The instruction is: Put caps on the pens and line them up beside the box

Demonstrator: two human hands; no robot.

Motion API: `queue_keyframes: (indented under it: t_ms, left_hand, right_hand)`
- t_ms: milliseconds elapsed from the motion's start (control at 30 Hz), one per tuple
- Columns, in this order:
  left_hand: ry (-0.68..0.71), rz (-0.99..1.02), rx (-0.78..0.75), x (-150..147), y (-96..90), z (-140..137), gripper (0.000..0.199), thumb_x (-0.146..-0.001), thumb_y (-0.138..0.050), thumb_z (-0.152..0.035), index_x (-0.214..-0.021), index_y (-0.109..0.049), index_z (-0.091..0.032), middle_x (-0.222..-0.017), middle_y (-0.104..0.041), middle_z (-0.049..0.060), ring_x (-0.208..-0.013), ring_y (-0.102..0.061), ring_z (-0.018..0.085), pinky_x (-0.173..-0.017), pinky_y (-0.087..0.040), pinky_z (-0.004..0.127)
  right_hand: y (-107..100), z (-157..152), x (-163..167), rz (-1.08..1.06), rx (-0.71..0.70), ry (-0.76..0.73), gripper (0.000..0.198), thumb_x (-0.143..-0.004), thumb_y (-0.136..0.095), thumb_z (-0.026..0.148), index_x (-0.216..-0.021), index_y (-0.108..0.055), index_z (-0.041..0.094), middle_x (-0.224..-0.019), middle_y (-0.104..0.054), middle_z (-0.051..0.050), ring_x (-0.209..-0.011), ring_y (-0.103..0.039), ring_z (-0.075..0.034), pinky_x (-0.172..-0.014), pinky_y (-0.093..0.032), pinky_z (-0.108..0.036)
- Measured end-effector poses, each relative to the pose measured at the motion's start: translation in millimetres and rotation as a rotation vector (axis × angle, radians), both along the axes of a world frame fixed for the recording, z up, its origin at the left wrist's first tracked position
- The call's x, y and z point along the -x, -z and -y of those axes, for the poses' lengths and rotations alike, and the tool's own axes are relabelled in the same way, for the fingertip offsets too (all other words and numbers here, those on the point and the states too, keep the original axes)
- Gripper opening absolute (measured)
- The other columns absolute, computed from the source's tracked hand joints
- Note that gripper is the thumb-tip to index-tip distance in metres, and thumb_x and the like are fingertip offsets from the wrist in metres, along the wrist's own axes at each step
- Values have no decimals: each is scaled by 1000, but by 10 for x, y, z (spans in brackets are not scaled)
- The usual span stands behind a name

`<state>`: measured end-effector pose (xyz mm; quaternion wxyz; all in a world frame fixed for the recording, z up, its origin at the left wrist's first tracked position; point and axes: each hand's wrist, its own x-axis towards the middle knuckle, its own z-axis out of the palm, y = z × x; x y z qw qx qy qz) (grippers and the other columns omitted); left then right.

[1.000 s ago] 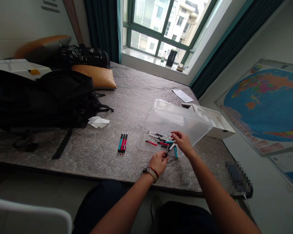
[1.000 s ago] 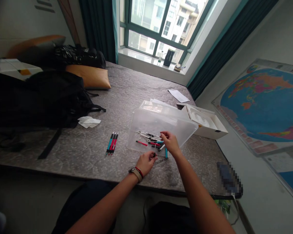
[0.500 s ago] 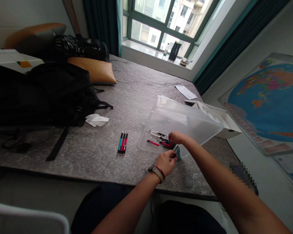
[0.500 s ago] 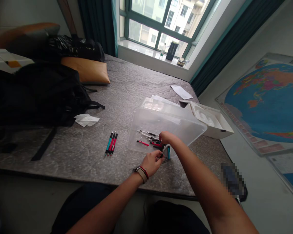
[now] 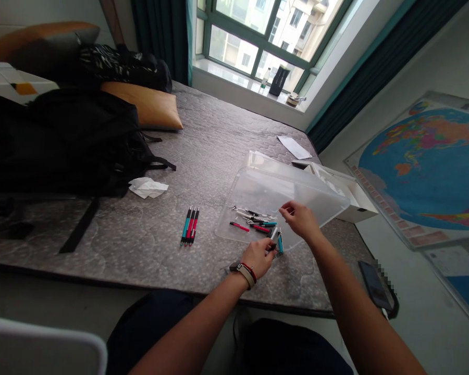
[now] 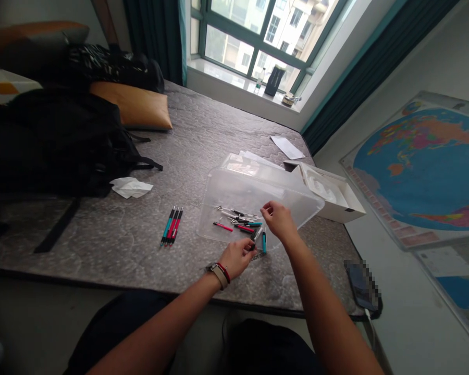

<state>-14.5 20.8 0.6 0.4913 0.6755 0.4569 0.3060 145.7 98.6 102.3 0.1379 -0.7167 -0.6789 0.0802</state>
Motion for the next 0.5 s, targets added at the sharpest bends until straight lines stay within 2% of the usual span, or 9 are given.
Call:
queue_keyframes:
  t_ms: [167, 267, 367, 500]
  left_hand:
    - [32, -27, -9, -19, 5, 41, 17, -84, -60, -31, -97, -68, -23, -93, -74, 2, -76, -68, 17, -68, -48, 25]
    - [35, -42, -19, -35, 5, 46, 16, -84, -60, -30, -97, -68, -23, -92, -74, 2, -76, -68, 17, -67, -47, 25]
    - [49, -51, -27, -55, 13, 52, 14, -84, -61, -29, -94, -69, -23, -90, -74, 2, -76, -68, 17, -66, -47, 24]
    - [70, -69, -45, -55, 6, 76, 17, -84, -60, -31, -96, -70, -24, -90, -74, 3, -77, -68, 18, -69, -48, 26]
  right_hand:
    - [319, -75, 15, 315, 377, -121, 17, -84, -61, 26, -94, -73, 18, -94, -74, -9, -86, -68, -19, -72, -46, -24]
    - [411, -206, -47, 434, 541, -194, 16, -76, -69, 24, -91, -75, 20, -92, -75, -8, -84, -69, -20, -69, -46, -24]
    - [412, -312, -81, 465, 587, -265, 21, -72, -73, 23, -93, -75, 22, -89, -75, -6, -82, -69, -20, -68, -47, -23]
    - [412, -393, 11, 506, 556, -382, 28, -75, -68, 19, -102, -72, 24, -105, -72, -9, -96, -66, -23, -76, -46, -26]
